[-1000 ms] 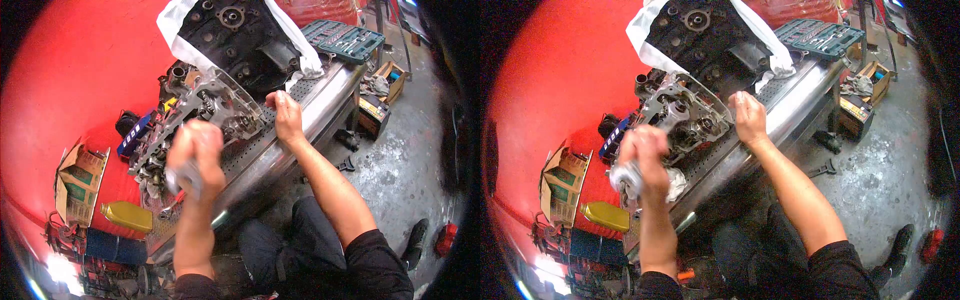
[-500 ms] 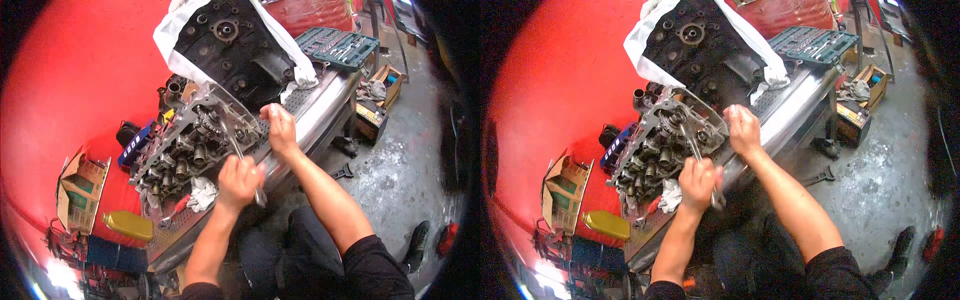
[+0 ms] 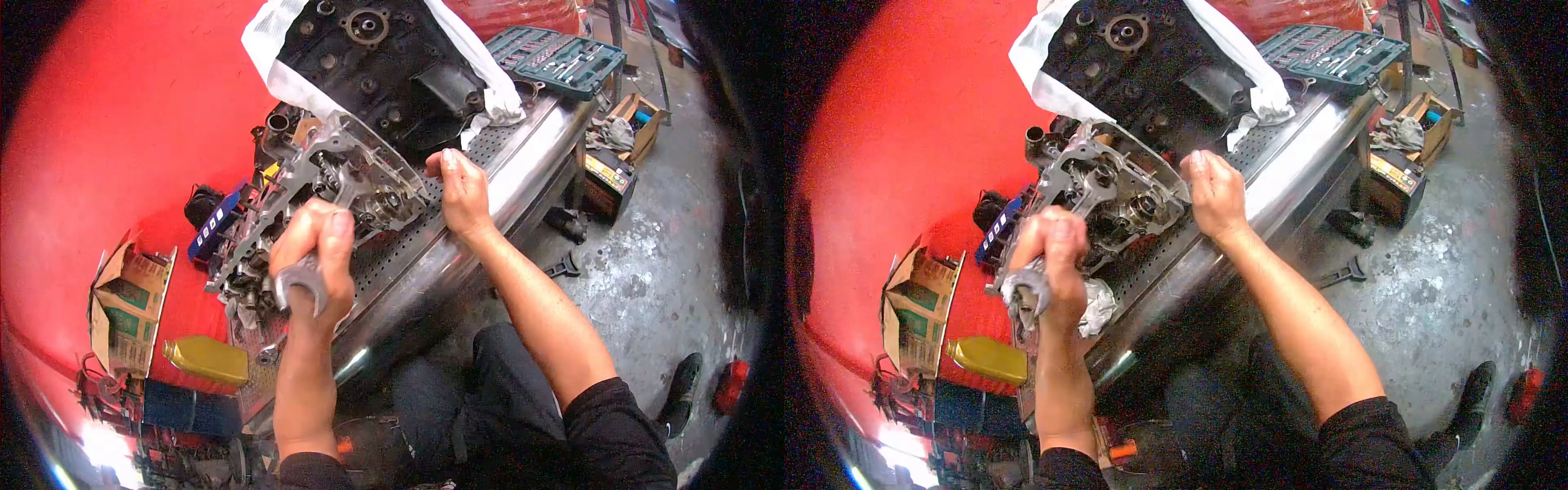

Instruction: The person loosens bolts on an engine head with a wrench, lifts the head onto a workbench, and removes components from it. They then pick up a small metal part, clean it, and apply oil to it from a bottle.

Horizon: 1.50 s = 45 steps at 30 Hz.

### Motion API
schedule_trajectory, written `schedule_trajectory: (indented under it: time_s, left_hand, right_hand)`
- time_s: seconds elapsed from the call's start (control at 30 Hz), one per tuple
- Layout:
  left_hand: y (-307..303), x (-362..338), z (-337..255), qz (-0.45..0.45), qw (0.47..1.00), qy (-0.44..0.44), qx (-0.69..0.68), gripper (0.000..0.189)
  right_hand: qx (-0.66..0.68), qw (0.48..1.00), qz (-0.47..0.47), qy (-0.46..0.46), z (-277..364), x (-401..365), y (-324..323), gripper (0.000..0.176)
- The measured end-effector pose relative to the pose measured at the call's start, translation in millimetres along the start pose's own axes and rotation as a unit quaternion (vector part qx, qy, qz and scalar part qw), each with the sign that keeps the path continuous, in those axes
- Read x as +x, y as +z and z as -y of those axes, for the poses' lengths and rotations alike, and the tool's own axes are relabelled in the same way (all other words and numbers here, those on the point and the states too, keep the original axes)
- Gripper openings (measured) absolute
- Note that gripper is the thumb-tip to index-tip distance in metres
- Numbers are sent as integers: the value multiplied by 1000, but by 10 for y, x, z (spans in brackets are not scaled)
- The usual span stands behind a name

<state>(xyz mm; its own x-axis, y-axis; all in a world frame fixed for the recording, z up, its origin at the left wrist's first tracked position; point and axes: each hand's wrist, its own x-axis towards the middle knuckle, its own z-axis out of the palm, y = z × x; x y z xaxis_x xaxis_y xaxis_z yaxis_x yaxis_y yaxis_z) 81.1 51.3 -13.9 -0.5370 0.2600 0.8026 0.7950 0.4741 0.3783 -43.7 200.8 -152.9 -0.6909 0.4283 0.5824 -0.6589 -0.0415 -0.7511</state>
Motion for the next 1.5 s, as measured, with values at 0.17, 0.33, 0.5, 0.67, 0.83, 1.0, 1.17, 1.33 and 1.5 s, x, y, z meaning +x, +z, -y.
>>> schedule_trajectory:
  time_s: [0.17,0.33,0.5,0.67,0.83,1.0,1.17,1.33,1.5]
  left_hand:
    - [31,187,42,48,997,12,51,28]
    - [421,-95,209,33,935,198,292,18]
    - [563,-368,388,58,909,260,319,20]
    - [347,-318,369,83,923,265,267,25]
    - [438,-442,388,99,928,249,258,23]
    - [163,-143,-75,6,979,191,77,24]
    - [-256,631,-186,12,976,-196,-96,37]
    - [-257,777,-178,41,968,-235,-82,38]
    - [213,30,165,-12,980,123,155,22]
  right_hand:
    - [8,1000,11,1,18,-1,-7,41]
    - [28,1000,-1,5,-31,-1,18,41]
    - [2,1000,2,-8,24,16,-18,40]
    - [-17,999,25,-20,1,-9,0,40]
    - [2,1000,11,-2,14,-7,-1,41]
    - [-21,999,28,-8,18,-5,2,42]
    - [-10,999,32,-6,44,-15,-18,42]
    - [-8,1000,21,-5,26,-15,-7,43]
    - [6,1000,30,2,7,9,-41,43]
